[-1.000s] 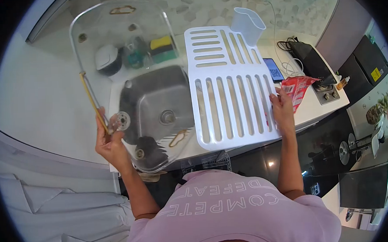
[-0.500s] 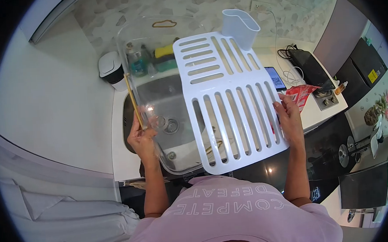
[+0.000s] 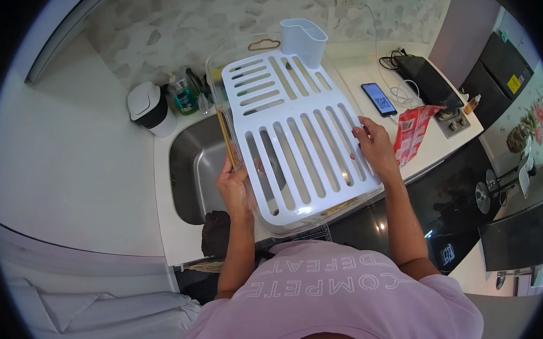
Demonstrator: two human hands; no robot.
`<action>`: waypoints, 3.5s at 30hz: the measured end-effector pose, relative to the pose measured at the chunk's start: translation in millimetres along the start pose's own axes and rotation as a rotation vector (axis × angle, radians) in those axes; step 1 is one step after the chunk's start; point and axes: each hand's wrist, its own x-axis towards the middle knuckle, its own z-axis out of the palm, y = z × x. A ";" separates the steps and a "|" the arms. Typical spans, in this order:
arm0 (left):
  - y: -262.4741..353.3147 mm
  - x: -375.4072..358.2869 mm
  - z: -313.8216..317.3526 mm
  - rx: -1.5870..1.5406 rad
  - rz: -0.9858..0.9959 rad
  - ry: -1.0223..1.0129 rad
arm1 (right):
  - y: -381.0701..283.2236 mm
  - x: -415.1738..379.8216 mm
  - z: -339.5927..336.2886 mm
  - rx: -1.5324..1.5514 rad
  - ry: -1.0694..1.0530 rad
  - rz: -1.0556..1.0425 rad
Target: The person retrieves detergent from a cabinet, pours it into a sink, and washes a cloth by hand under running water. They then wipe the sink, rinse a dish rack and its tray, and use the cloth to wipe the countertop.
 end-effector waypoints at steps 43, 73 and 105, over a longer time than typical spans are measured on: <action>-47.7 46.9 16.3 -0.321 -0.241 0.007 | -1.7 -99.3 5.2 0.638 0.373 0.416; -190.3 219.1 -39.1 0.668 -0.172 0.269 | 42.5 -6.3 69.9 1.297 0.162 0.730; -173.9 204.8 -33.2 0.729 -0.090 0.466 | 53.1 -8.7 113.7 1.227 0.136 0.688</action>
